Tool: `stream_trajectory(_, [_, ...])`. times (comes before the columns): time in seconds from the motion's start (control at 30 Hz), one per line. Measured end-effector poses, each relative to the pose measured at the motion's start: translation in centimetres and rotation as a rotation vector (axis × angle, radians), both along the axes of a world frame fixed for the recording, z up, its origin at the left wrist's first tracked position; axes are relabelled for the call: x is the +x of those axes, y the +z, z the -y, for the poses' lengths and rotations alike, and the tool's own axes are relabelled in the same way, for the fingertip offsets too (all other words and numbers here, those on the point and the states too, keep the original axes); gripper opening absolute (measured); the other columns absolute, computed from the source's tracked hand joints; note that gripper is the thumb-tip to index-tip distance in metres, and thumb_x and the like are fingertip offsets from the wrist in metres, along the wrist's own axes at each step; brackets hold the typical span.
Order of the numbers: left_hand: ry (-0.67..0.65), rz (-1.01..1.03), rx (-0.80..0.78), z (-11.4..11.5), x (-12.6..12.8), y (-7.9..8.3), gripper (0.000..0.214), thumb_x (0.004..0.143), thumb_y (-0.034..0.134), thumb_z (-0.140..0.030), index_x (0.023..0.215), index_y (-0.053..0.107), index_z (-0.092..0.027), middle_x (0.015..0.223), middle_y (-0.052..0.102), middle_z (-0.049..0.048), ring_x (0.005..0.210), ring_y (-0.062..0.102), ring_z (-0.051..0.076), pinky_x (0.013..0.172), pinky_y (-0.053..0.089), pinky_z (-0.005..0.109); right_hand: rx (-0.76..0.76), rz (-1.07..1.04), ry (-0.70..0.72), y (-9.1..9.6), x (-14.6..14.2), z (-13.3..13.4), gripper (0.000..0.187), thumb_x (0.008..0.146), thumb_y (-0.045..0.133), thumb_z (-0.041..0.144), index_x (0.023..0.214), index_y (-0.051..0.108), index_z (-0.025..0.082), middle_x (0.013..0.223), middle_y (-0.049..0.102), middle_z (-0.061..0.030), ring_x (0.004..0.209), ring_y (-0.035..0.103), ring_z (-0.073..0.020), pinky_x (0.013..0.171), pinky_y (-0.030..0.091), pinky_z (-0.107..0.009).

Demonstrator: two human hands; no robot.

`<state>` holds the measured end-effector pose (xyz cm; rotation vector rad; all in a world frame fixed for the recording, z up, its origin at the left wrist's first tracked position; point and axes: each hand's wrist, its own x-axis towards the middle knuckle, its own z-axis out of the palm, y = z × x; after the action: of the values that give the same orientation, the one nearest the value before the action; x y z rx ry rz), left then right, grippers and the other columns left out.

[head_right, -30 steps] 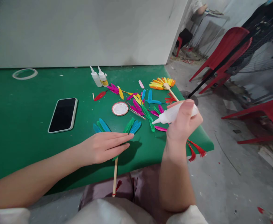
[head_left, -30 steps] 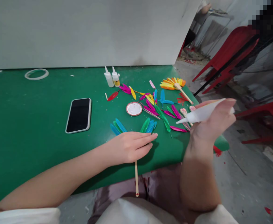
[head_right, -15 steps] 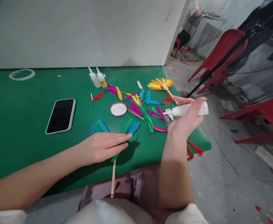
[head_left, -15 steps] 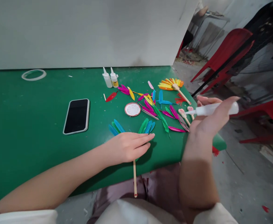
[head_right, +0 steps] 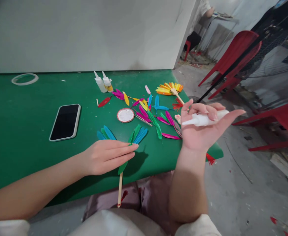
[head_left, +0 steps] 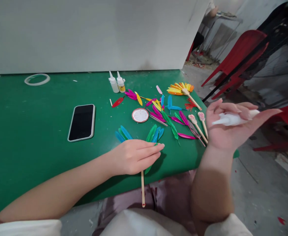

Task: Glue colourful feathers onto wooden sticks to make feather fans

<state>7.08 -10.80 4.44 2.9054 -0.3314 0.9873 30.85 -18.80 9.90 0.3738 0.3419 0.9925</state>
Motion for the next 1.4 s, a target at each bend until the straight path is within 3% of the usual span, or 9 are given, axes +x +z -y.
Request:
stream_trajectory(0.1, [0.027, -0.009, -0.135, 0.1, -0.3, -0.1, 0.024, 0.084, 0.051, -0.010, 0.104, 0.063, -0.015, 0.111, 0.065, 0.0084, 0.094, 0.065, 0.015, 0.082, 0.054, 0.023, 0.326, -0.606, 0.148, 0.6, -0.6, 0.6, 0.041, 0.086, 0.037, 0.048, 0.064, 0.066, 0.029, 0.054, 0.055, 0.0008, 0.076, 0.062, -0.0165, 0.080, 0.044, -0.043])
stream_trajectory(0.2, [0.184, -0.027, -0.410, -0.1, -0.4, 0.1, 0.029, 0.088, 0.044, -0.011, 0.109, 0.061, -0.021, 0.104, 0.069, 0.0021, 0.084, 0.068, 0.012, 0.072, 0.055, 0.017, 0.363, -0.752, 0.197, 0.4, -0.5, 0.7, 0.034, 0.085, 0.041, 0.046, 0.069, 0.068, 0.032, 0.061, 0.061, -0.0002, 0.086, 0.063, -0.0217, 0.085, 0.040, -0.050])
stream_trajectory(0.4, [0.396, 0.031, -1.300, -1.8, 0.5, 0.4, 0.026, 0.089, 0.047, -0.030, 0.099, 0.061, -0.010, 0.095, 0.070, 0.0095, 0.061, 0.068, 0.014, 0.043, 0.051, 0.017, 0.106, 0.005, 0.109, -0.4, 0.6, 0.7, 0.016, 0.071, 0.063, 0.047, 0.082, 0.068, 0.037, 0.064, 0.063, -0.0016, 0.088, 0.060, -0.0281, 0.092, 0.030, -0.058])
stream_trajectory(0.53, [0.413, 0.015, -1.517, -2.0, 0.8, 0.4, 0.027, 0.086, 0.052, -0.034, 0.097, 0.062, -0.011, 0.097, 0.070, 0.0113, 0.058, 0.067, 0.014, 0.042, 0.050, 0.018, -0.232, 0.664, -0.083, -0.6, 0.5, -0.2, 0.028, 0.074, 0.058, 0.053, 0.075, 0.065, 0.026, 0.057, 0.061, -0.0010, 0.062, 0.061, -0.0191, 0.083, 0.045, -0.048])
stream_trajectory(0.8, [0.489, -0.053, -1.315, -0.4, 0.4, 1.2, 0.026, 0.083, 0.055, -0.034, 0.099, 0.067, -0.017, 0.094, 0.071, 0.0038, 0.084, 0.067, 0.018, 0.070, 0.054, 0.024, -0.886, 1.361, -0.370, -4.9, 0.3, -4.0, 0.038, 0.071, 0.061, 0.055, 0.072, 0.062, 0.017, 0.062, 0.067, -0.0015, 0.061, 0.064, -0.0163, 0.071, 0.053, -0.035])
stream_trajectory(0.93, [0.470, -0.108, -1.002, -0.5, -0.1, 0.9, 0.026, 0.083, 0.052, -0.021, 0.106, 0.066, -0.021, 0.099, 0.070, 0.0020, 0.089, 0.066, 0.015, 0.078, 0.052, 0.023, -0.769, 1.552, -0.527, -4.7, -0.7, -3.8, 0.019, 0.075, 0.064, 0.039, 0.080, 0.063, 0.020, 0.053, 0.057, 0.0047, 0.050, 0.053, -0.0109, 0.073, 0.050, -0.034])
stream_trajectory(1.1, [0.330, -0.063, -0.773, -0.8, -0.4, 0.9, 0.030, 0.084, 0.048, -0.016, 0.109, 0.064, -0.021, 0.104, 0.069, 0.0014, 0.094, 0.065, 0.014, 0.081, 0.050, 0.020, -0.395, 1.518, -0.282, -2.8, -1.0, -1.9, 0.040, 0.078, 0.055, 0.046, 0.111, 0.059, 0.024, 0.077, 0.057, -0.0004, 0.083, 0.058, -0.0168, 0.090, 0.047, -0.038])
stream_trajectory(1.27, [0.206, -0.065, -0.681, -0.7, -0.3, 0.4, 0.029, 0.086, 0.048, -0.016, 0.110, 0.063, -0.021, 0.107, 0.067, 0.0024, 0.096, 0.064, 0.014, 0.083, 0.050, 0.020, -0.460, 1.476, -0.349, -3.4, 0.2, -1.5, 0.037, 0.074, 0.050, 0.064, 0.102, 0.058, 0.042, 0.096, 0.064, 0.0036, 0.122, 0.045, -0.0196, 0.102, 0.038, -0.044])
stream_trajectory(1.4, [0.162, -0.089, -0.623, -0.7, -0.1, -0.3, 0.030, 0.086, 0.046, -0.015, 0.112, 0.061, -0.022, 0.109, 0.067, 0.0019, 0.097, 0.064, 0.012, 0.084, 0.049, 0.019, -0.557, 1.508, -0.293, -4.8, 0.4, -2.9, 0.033, 0.067, 0.065, 0.055, 0.091, 0.061, 0.034, 0.090, 0.066, 0.0005, 0.110, 0.056, -0.0229, 0.094, 0.044, -0.046])
